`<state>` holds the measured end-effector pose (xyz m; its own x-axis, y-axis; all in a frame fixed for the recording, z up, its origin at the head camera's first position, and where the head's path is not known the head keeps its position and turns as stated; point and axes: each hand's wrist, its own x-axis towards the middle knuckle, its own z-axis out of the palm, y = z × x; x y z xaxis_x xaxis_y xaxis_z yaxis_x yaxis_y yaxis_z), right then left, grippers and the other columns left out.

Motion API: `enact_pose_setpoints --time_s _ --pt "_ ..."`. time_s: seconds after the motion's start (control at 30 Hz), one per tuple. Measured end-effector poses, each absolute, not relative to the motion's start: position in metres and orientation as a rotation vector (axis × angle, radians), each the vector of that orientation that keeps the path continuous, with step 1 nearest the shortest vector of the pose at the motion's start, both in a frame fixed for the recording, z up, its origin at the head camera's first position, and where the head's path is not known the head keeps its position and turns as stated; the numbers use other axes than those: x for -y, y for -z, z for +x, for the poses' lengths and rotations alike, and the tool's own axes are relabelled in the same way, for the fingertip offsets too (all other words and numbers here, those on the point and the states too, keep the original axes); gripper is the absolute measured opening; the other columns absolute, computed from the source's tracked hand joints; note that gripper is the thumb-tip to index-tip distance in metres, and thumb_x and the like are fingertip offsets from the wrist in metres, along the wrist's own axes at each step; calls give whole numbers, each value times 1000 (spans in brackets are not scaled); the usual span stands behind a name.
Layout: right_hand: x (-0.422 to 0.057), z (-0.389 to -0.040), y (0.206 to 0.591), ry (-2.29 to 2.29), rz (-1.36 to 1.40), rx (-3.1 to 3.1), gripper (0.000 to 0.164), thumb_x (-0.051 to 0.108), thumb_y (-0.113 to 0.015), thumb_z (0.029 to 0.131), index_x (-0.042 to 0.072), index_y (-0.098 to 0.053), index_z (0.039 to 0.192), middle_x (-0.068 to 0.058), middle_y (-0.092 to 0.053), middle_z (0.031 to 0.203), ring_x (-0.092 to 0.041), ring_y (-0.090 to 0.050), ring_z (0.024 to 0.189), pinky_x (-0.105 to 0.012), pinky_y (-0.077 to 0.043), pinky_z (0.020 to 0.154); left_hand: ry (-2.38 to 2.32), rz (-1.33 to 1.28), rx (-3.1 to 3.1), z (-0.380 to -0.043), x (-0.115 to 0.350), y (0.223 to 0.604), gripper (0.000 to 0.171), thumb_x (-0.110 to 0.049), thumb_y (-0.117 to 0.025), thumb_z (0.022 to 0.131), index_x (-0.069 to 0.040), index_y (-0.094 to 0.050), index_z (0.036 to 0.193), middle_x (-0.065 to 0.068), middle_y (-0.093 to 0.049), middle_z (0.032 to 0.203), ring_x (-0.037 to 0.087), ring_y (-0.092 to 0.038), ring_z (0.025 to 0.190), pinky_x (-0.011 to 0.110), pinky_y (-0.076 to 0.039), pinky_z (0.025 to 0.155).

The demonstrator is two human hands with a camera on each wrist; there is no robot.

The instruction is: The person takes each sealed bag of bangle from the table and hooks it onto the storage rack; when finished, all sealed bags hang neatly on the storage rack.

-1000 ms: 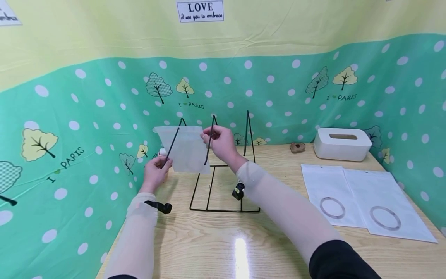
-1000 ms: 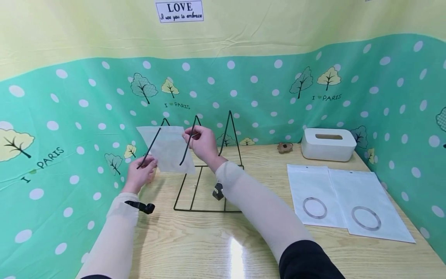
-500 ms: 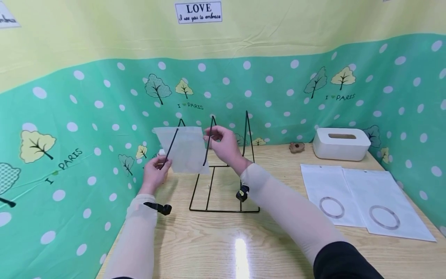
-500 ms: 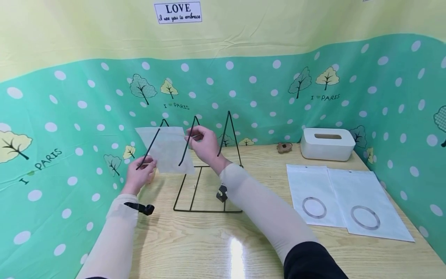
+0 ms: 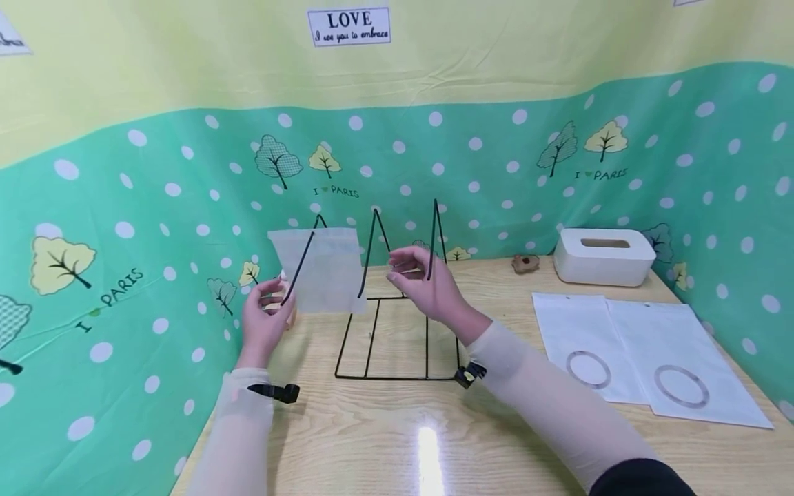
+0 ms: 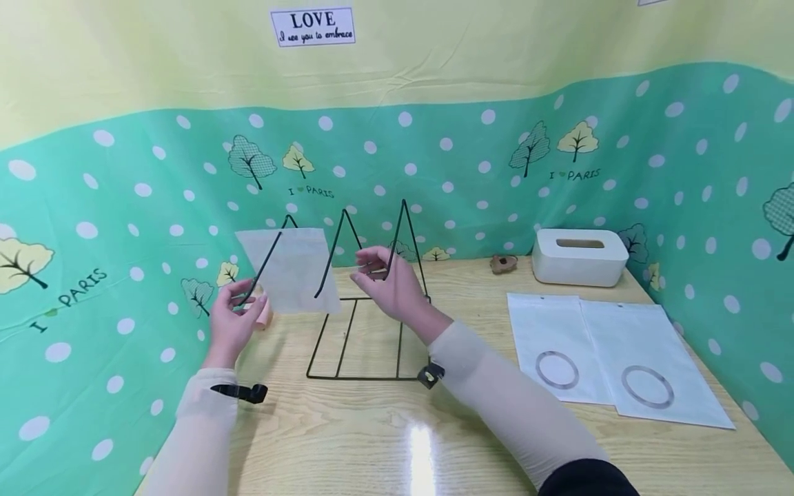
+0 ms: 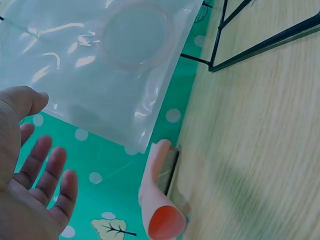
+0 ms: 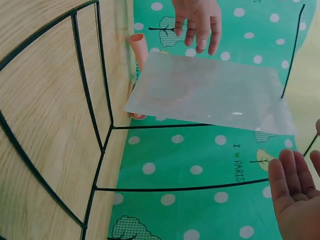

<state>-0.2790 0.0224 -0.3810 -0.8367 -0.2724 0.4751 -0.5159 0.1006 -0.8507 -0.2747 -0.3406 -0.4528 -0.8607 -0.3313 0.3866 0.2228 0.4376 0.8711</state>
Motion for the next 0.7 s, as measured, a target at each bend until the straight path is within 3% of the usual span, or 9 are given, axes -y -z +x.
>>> enact_pose_setpoints --time_s 0.27,0.37,0.5,0.7 --pt "-58 -256 384 -1579 840 2185 29 20 -79 97 11 -70 122 -2 -70 115 -23 -67 108 -48 -50 100 1353 -16 2161 -259 331 459 54 -14 -79 95 -5 -54 141 11 -59 135 29 -57 111 35 -48 87" --pt "-76 -250 383 -1522 837 2163 28 19 -80 96 11 -71 121 0 -69 113 -22 -66 107 -47 -50 101 1313 -77 2172 -253 324 462 51 -11 -81 93 -2 -57 137 13 -58 130 33 -57 108 38 -48 85" --pt "-102 -244 383 -1461 801 2163 29 15 -82 93 13 -72 121 3 -69 116 -18 -65 110 -44 -50 102 1294 -149 2188 -245 314 466 44 -8 -84 90 -1 -63 128 18 -59 120 29 -55 103 39 -46 84" --pt "-143 -242 386 -1417 709 2162 33 7 -82 91 8 -71 123 -4 -69 118 -21 -63 112 -35 -46 102 1256 -251 2311 -236 305 476 41 -16 -85 90 -5 -65 124 8 -63 118 20 -55 101 43 -45 83"
